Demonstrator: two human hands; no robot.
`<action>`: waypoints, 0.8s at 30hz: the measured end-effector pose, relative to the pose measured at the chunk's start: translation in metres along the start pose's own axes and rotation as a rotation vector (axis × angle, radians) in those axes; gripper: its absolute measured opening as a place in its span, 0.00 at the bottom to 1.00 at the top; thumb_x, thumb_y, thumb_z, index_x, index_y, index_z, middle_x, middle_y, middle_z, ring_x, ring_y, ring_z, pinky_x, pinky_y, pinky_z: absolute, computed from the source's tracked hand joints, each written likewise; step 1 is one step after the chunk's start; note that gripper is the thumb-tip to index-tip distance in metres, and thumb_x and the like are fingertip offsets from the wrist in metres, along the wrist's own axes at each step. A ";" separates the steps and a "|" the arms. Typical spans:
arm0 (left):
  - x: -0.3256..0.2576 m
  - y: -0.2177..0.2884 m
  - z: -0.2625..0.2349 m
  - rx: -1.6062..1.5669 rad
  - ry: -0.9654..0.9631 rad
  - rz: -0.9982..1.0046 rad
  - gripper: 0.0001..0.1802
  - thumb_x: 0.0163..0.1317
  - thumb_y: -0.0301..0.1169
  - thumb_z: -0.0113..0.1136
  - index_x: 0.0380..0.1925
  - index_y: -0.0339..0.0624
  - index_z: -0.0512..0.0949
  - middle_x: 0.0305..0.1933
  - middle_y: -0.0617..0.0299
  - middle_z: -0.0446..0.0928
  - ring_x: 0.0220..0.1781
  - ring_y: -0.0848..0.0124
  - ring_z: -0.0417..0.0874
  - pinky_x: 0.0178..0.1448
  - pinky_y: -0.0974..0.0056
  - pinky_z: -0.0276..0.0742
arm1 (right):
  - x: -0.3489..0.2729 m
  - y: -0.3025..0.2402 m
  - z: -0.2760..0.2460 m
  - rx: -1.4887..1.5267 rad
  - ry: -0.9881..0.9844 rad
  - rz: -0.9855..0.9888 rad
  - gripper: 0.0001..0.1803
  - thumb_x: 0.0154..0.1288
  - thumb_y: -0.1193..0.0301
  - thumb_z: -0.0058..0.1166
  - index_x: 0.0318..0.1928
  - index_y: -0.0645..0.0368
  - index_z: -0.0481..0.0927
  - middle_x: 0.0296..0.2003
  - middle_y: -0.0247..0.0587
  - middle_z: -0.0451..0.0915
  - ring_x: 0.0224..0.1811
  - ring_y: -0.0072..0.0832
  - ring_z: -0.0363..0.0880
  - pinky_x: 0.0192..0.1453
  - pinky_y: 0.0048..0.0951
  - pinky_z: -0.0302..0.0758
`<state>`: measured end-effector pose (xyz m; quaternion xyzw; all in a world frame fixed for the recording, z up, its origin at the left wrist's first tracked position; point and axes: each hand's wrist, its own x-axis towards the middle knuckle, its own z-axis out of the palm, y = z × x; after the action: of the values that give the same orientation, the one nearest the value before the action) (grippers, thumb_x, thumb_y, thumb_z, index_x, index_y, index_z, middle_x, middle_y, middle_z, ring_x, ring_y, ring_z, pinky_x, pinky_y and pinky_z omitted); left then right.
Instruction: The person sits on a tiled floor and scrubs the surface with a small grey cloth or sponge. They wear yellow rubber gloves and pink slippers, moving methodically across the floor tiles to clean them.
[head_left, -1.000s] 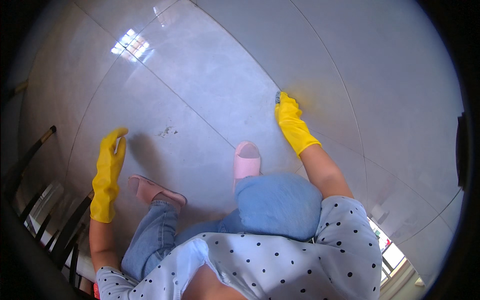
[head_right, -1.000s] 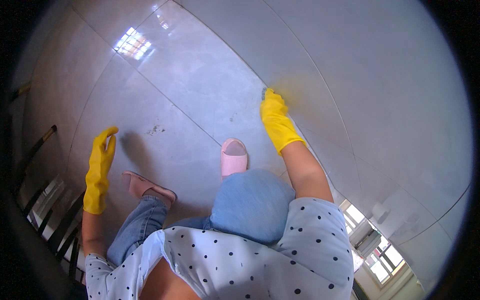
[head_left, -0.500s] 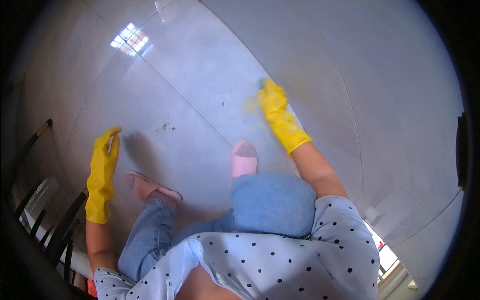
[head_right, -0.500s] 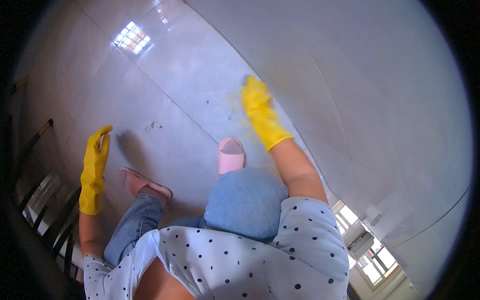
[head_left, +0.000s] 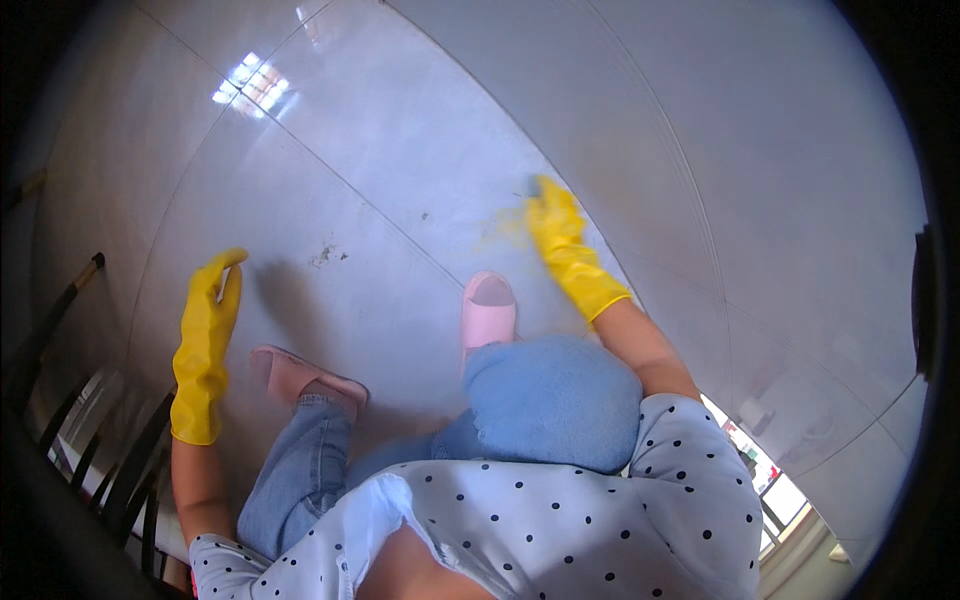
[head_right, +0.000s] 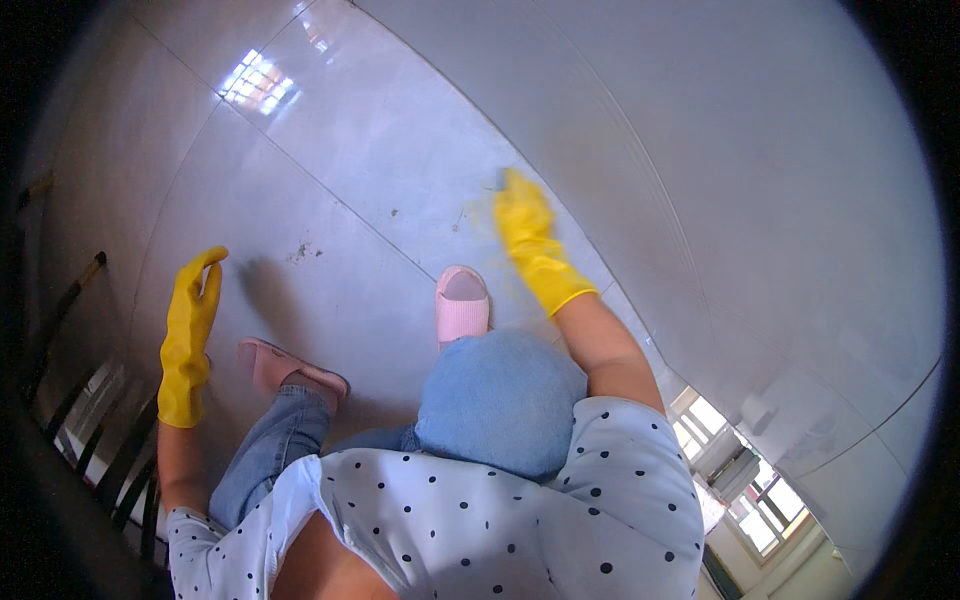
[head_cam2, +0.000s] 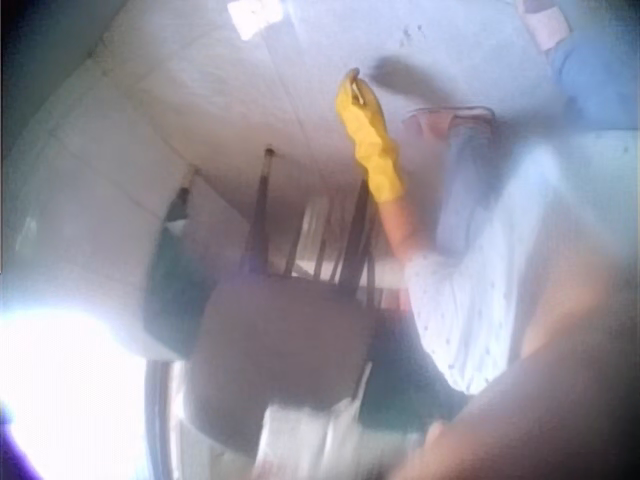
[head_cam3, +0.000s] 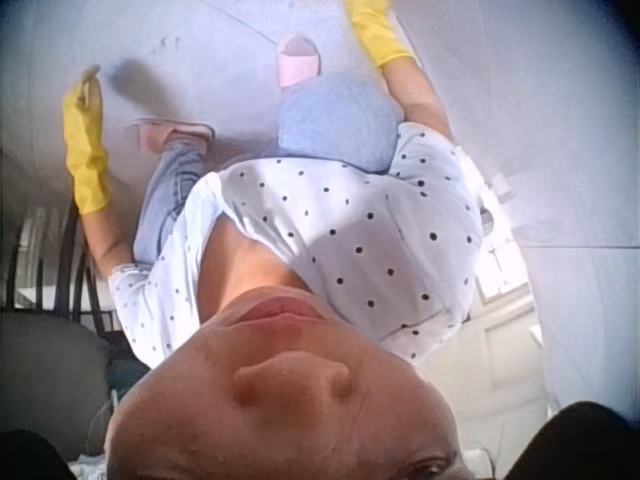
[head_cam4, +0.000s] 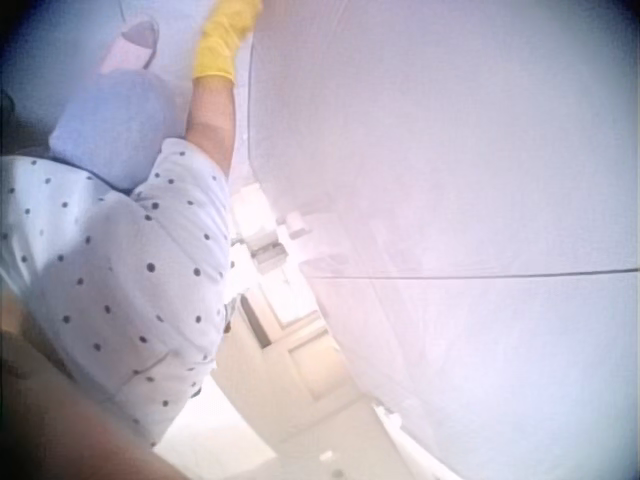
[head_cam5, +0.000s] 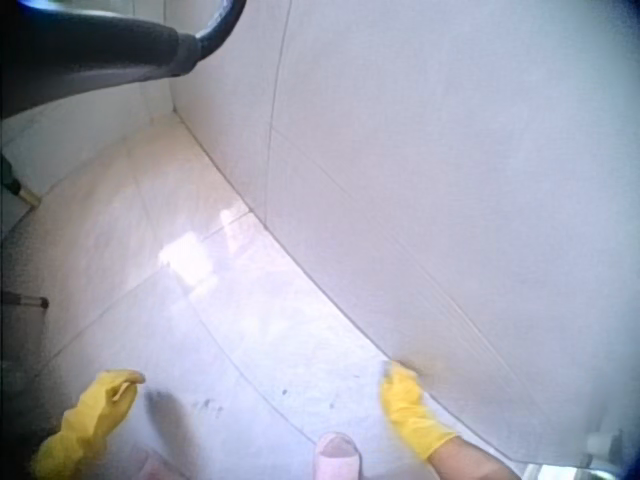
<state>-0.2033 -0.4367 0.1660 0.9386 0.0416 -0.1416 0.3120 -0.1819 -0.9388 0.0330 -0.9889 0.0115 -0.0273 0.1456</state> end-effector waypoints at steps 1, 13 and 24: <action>-0.003 -0.005 -0.005 0.012 0.033 0.003 0.13 0.70 0.28 0.58 0.53 0.49 0.80 0.57 0.58 0.79 0.59 0.60 0.78 0.63 0.63 0.74 | 0.013 0.004 -0.019 -0.018 -0.241 0.267 0.22 0.69 0.63 0.50 0.61 0.55 0.75 0.54 0.54 0.80 0.57 0.52 0.77 0.61 0.50 0.73; 0.003 -0.008 0.009 -0.008 -0.030 0.067 0.14 0.71 0.28 0.58 0.54 0.50 0.80 0.57 0.59 0.79 0.59 0.62 0.78 0.60 0.63 0.74 | -0.001 -0.124 0.024 0.303 -0.606 -0.234 0.22 0.70 0.67 0.48 0.63 0.51 0.74 0.53 0.54 0.79 0.55 0.51 0.77 0.60 0.45 0.74; 0.013 -0.004 0.003 0.125 -0.086 0.073 0.13 0.72 0.29 0.56 0.55 0.47 0.79 0.58 0.58 0.79 0.60 0.61 0.79 0.64 0.63 0.73 | -0.102 0.139 -0.036 -0.102 -0.258 0.583 0.23 0.65 0.68 0.56 0.60 0.59 0.76 0.55 0.55 0.79 0.58 0.56 0.74 0.65 0.47 0.71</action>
<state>-0.1925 -0.4354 0.1579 0.9501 -0.0149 -0.1728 0.2593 -0.2873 -1.0790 0.0222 -0.9453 0.2769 0.1419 0.0980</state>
